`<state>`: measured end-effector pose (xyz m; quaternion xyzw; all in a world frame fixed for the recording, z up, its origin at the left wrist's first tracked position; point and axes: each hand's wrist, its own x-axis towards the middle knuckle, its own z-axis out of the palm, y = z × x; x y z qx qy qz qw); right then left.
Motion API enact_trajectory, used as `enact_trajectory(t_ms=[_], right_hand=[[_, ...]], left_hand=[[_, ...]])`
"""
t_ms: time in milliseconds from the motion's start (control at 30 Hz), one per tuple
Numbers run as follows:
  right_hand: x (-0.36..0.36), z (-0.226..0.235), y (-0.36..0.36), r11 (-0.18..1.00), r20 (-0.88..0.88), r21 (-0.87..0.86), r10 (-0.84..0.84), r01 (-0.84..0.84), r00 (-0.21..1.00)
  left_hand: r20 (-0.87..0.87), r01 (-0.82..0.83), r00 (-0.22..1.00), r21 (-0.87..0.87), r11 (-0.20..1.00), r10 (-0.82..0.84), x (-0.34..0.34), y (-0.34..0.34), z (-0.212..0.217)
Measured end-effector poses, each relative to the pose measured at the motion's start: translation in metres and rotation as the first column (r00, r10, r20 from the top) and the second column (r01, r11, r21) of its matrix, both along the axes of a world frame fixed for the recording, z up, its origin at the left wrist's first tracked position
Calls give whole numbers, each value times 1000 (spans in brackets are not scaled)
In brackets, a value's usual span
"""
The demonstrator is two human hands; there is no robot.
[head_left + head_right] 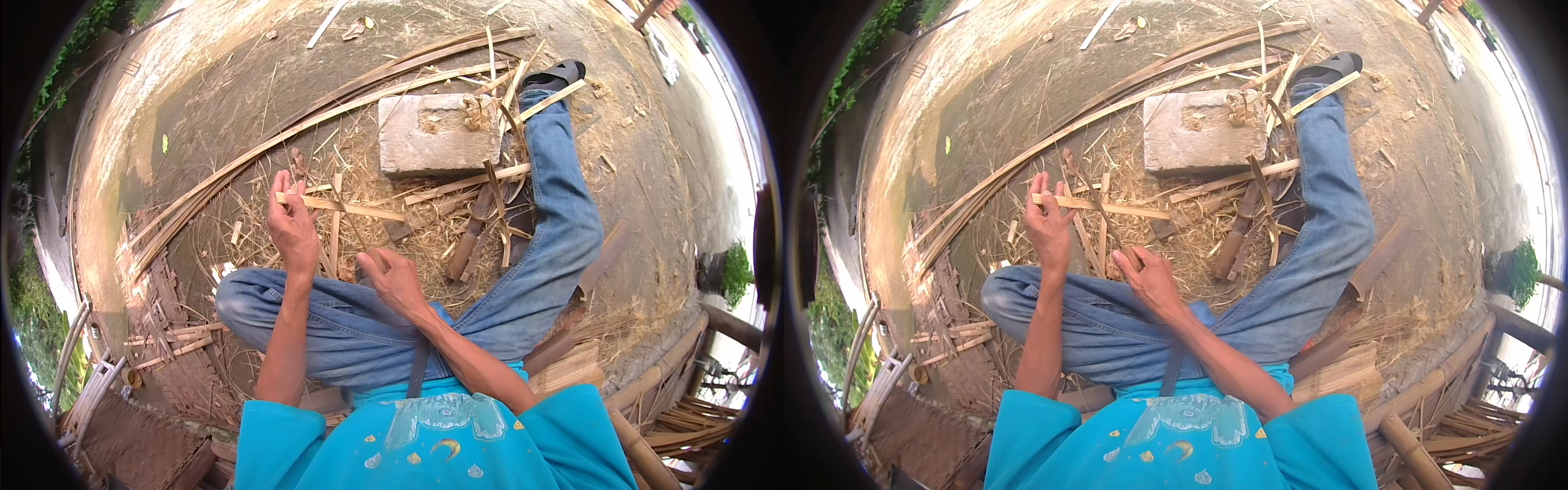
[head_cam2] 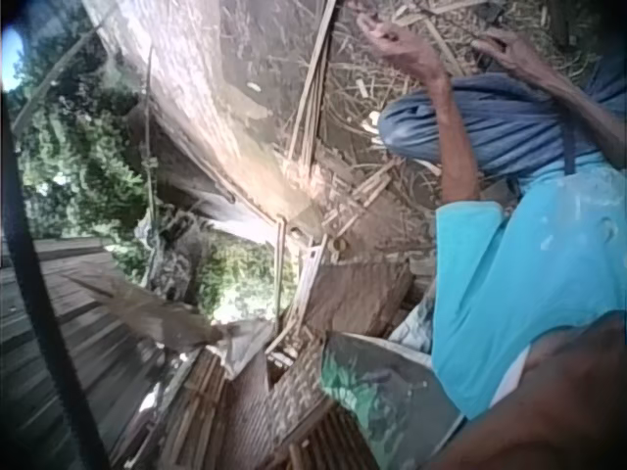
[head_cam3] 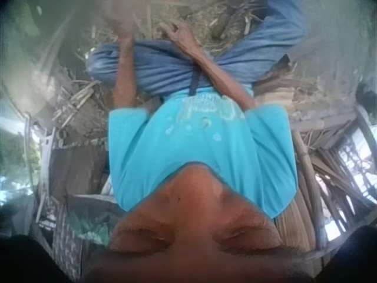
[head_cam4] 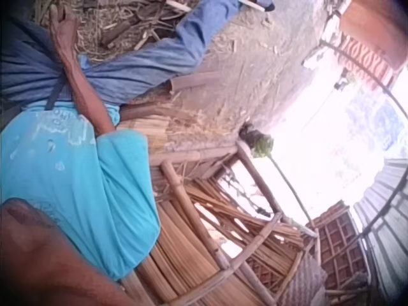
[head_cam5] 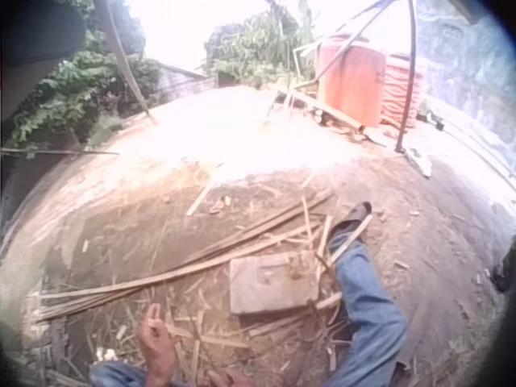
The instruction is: The person sits on the ground and uses a large knife to shave thin strips from a bamboo stick. They repeatedly hold the stick and draw the blade along its length to produce fine shavings, which accumulate on the ground.
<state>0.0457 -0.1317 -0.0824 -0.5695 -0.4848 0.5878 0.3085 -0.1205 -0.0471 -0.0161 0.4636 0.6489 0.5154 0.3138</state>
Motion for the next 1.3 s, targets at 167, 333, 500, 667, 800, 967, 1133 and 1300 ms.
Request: enact_trajectory(t_ms=[167,333,500,667,800,967,1133,1300], right_hand=[[49,-80,-16,963,81,-209,-158,172,984],[60,-90,-9,974,172,-176,-111,141,979],[20,27,7,986,-26,-166,-35,30,999],[14,-37,-5,995,21,19,-97,96,995],[24,-56,-11,991,141,-17,-130,134,981],[53,-101,-22,966,161,-107,-216,235,963],[21,-29,-8,987,136,119,-121,105,983],[30,-56,-10,965,87,-162,-195,207,977]], left_hand=[[50,-7,999,-2,1000,7,-5,1,2],[189,113,977,-72,991,-98,-4,5,13],[186,136,976,-87,987,-118,-6,-4,16],[146,130,982,-87,988,-116,2,-2,20],[192,99,978,-64,993,-85,-16,-5,9],[131,119,985,-22,993,-115,4,1,14],[71,25,997,2,1000,-25,11,-7,10],[105,-8,994,-12,1000,10,8,-9,5]])
